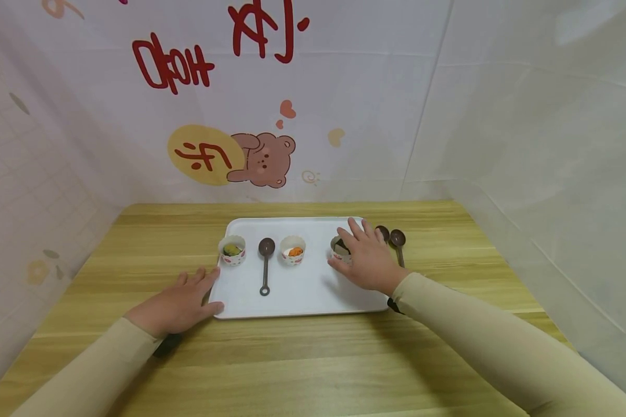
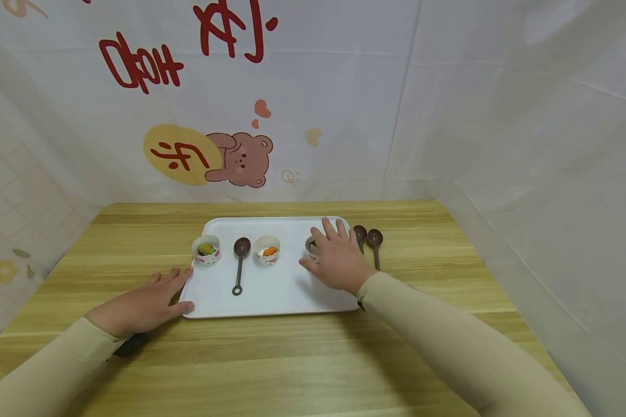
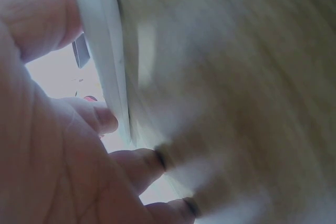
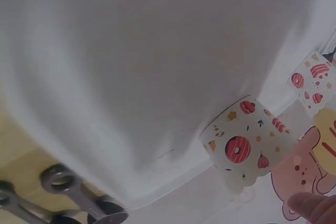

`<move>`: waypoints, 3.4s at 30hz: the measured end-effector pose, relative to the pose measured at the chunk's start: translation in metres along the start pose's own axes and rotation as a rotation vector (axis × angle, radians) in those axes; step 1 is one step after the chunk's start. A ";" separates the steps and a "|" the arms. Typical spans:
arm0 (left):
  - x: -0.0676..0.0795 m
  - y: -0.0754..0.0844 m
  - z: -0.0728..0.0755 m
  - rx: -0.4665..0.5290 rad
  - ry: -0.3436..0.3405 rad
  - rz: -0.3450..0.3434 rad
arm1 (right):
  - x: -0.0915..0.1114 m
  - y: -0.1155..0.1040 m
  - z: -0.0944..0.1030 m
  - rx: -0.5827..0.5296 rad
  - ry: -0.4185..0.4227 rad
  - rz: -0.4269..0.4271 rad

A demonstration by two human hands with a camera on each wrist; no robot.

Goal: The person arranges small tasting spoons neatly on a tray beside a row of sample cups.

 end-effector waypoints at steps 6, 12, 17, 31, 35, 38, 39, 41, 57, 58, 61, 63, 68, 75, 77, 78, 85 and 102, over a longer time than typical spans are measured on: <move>0.000 0.000 0.001 -0.001 0.009 -0.007 | 0.004 0.009 0.004 -0.033 -0.001 -0.023; 0.001 0.002 0.002 -0.003 0.008 -0.005 | 0.008 0.017 0.007 -0.031 0.006 -0.050; 0.001 0.002 0.002 -0.002 0.004 -0.003 | 0.013 0.024 0.014 -0.033 0.003 -0.065; 0.002 0.003 0.003 -0.004 0.012 -0.005 | 0.022 0.049 0.020 -0.017 0.022 -0.085; 0.002 0.002 0.003 -0.007 0.014 -0.006 | 0.024 0.058 0.020 -0.012 0.032 -0.073; 0.002 0.002 0.002 -0.006 0.015 -0.006 | 0.026 0.064 0.019 0.006 0.021 -0.069; 0.002 0.002 0.002 -0.005 0.016 -0.006 | 0.027 0.066 0.020 0.010 0.011 -0.070; 0.002 0.002 0.002 -0.005 0.019 -0.007 | 0.028 0.070 0.020 0.017 -0.001 -0.072; 0.003 0.004 0.003 0.009 -0.009 0.028 | 0.041 0.088 0.021 0.018 0.038 -0.064; 0.003 0.004 0.003 0.010 -0.007 0.027 | 0.042 0.088 0.022 0.014 0.031 -0.072; 0.003 0.003 0.003 0.014 0.002 0.021 | 0.044 0.091 0.022 0.017 0.026 -0.070; 0.004 0.002 0.002 0.015 0.008 0.018 | 0.046 0.093 0.021 0.029 0.030 -0.059; 0.003 0.000 0.001 0.012 0.009 0.018 | 0.048 0.101 0.019 0.060 0.012 -0.056; 0.001 -0.002 -0.001 0.012 -0.002 0.022 | 0.049 0.108 0.018 0.092 -0.047 -0.087; 0.001 -0.002 -0.001 0.014 -0.004 0.024 | 0.050 0.108 0.019 0.098 -0.054 -0.088; 0.001 -0.002 -0.001 0.015 -0.005 0.025 | 0.050 0.108 0.019 0.097 -0.059 -0.091; 0.001 -0.001 0.000 0.012 -0.005 0.028 | 0.051 0.110 0.018 0.101 -0.104 -0.116; 0.003 0.000 0.000 0.015 0.021 0.009 | 0.048 0.113 0.013 0.106 -0.196 -0.150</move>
Point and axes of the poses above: each hand's wrist, its own x-axis away from the middle knuckle, its own z-axis out of the back of the hand, y = z × x, the point moved 1 cm from there along -x, towards the middle knuckle, and after that the axes turned 2 degrees about y, right-handed, at the moved point
